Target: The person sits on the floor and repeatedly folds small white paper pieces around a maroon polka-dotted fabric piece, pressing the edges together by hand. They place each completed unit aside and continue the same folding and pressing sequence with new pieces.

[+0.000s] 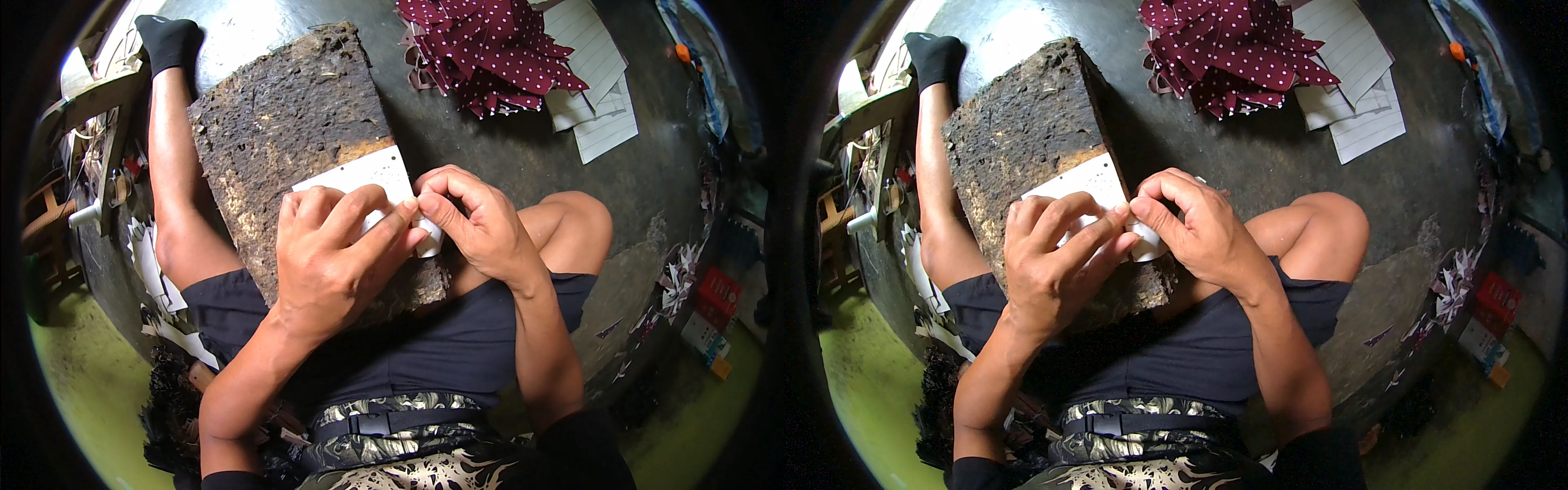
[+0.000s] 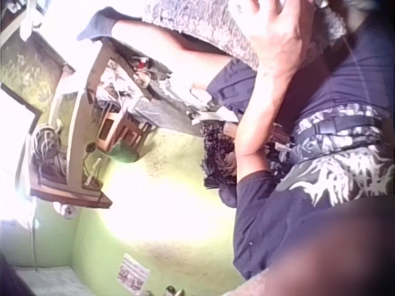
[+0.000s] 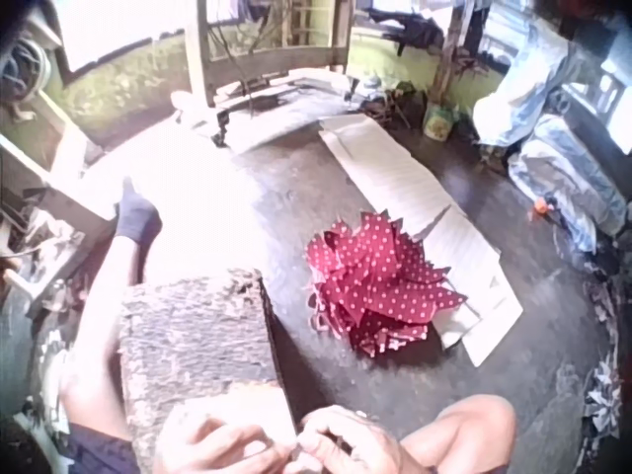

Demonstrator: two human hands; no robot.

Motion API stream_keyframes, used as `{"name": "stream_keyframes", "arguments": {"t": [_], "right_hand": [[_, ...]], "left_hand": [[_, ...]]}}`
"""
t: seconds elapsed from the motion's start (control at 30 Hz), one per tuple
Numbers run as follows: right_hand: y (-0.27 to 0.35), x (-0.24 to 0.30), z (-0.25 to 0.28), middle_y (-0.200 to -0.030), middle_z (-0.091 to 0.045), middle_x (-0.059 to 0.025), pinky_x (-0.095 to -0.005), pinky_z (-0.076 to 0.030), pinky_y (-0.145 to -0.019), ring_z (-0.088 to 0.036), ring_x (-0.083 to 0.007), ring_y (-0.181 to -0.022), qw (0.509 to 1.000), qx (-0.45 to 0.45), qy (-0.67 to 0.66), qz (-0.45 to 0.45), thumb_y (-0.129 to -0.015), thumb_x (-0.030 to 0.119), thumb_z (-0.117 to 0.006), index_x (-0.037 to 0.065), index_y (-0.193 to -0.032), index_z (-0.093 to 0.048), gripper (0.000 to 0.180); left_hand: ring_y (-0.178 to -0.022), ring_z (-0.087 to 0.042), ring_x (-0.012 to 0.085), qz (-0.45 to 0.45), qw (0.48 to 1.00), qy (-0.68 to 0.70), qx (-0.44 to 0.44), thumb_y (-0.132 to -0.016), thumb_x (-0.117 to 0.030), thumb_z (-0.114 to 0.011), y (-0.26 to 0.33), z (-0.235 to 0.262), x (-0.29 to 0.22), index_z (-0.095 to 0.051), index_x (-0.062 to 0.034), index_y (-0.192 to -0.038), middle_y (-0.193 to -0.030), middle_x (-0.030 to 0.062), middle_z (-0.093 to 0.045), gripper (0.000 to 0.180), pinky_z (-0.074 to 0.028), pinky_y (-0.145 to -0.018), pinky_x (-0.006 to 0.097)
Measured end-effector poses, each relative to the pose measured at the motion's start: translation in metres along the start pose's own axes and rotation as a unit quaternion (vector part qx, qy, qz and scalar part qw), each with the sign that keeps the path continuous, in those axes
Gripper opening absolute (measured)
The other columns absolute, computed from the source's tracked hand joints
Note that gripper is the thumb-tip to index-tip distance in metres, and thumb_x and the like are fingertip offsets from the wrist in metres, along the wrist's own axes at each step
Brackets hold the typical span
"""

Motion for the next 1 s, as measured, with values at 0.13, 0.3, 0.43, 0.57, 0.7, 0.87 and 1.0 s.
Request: {"name": "stream_keyframes", "arguments": {"t": [0.13, 0.3, 0.43, 0.57, 0.7, 0.87, 1.0], "right_hand": [[0.001, 0.010, 0.004, -0.100, -0.072, -0.0084, -0.0348, -0.055, -0.080, -0.065, -0.0152, -0.089, 0.997, -0.057, 0.051, 0.026, -0.119, 0.022, -0.071, -0.001, -0.110, -0.070, 0.025], [0.018, 0.030, 0.008, -0.086, -0.068, -0.0022, -0.0290, -0.048, -0.065, -0.057, -0.0052, -0.077, 0.979, -0.192, -0.067, -0.017, -0.122, 0.022, -0.069, -0.001, -0.112, -0.067, 0.025], [0.035, 0.066, 0.000, -0.093, -0.074, -0.0026, -0.0234, -0.053, -0.074, -0.065, -0.0037, -0.086, 0.947, -0.257, -0.193, 0.019, -0.122, 0.015, -0.068, -0.001, -0.123, -0.064, 0.017], [0.044, 0.095, -0.004, -0.112, -0.083, -0.0101, -0.0249, -0.061, -0.094, -0.077, -0.0095, -0.104, 0.919, -0.196, -0.340, 0.040, -0.118, 0.007, -0.071, -0.004, -0.143, -0.059, 0.029], [0.054, 0.105, -0.008, -0.113, -0.083, -0.0077, -0.0237, -0.061, -0.092, -0.076, -0.0084, -0.101, 0.915, -0.094, -0.390, -0.040, -0.115, 0.005, -0.075, -0.005, -0.141, -0.068, 0.029], [0.052, 0.098, -0.023, -0.106, -0.083, -0.0041, -0.0231, -0.061, -0.084, -0.076, -0.0064, -0.094, 0.937, -0.036, -0.342, -0.064, -0.114, 0.008, -0.079, -0.001, -0.120, -0.078, 0.011], [0.036, 0.068, -0.025, -0.096, -0.079, 0.0005, -0.0240, -0.056, -0.078, -0.069, -0.0050, -0.085, 0.977, -0.088, -0.164, -0.104, -0.111, 0.012, -0.083, 0.000, -0.113, -0.080, 0.013]], "left_hand": [[-0.099, -0.065, 0.0232, 0.039, 0.998, -0.005, 0.039, -0.092, -0.030, -0.096, -0.002, 0.003, -0.004, -0.085, -0.0185, -0.134, -0.116, 0.0029, -0.074, 0.045, -0.049, -0.088, 0.044], [-0.111, -0.069, 0.0339, 0.138, 0.976, 0.167, 0.000, -0.094, -0.043, -0.094, 0.005, 0.015, -0.019, -0.075, -0.0063, -0.133, -0.122, 0.0110, -0.075, 0.057, -0.049, -0.100, 0.050], [-0.097, -0.072, 0.0262, 0.206, 0.913, 0.351, 0.000, -0.100, -0.028, -0.094, 0.008, 0.004, -0.041, -0.073, -0.0024, -0.129, -0.108, 0.0120, -0.077, 0.043, -0.057, -0.086, 0.040], [-0.095, -0.061, 0.0023, 0.341, 0.675, 0.654, -0.020, -0.120, -0.014, -0.069, 0.015, 0.004, -0.038, -0.069, -0.0038, -0.127, -0.108, -0.0015, -0.071, 0.012, -0.051, -0.082, 0.022], [-0.092, -0.062, 0.0040, 0.341, 0.684, 0.640, 0.072, -0.120, -0.012, -0.067, 0.016, 0.049, -0.022, -0.065, -0.0026, -0.127, -0.108, -0.0026, -0.068, 0.012, -0.051, -0.082, 0.025], [-0.089, -0.071, 0.0200, 0.228, 0.887, 0.371, 0.152, -0.112, -0.013, -0.074, 0.007, 0.090, -0.003, -0.071, -0.0010, -0.120, -0.096, 0.0089, -0.073, 0.014, -0.055, -0.079, 0.037], [-0.090, -0.074, 0.0408, 0.130, 0.968, 0.127, 0.174, -0.105, -0.011, -0.074, -0.013, 0.069, 0.008, -0.073, -0.0030, -0.110, -0.095, 0.0163, -0.076, 0.010, -0.056, -0.081, 0.051]]}}
Point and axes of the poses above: each hand's wrist, its own y-axis away from the middle knuckle, its own z-axis out of the back of the hand, x = y × z, the point moved 6 cm from there along -y, towards the middle knuckle
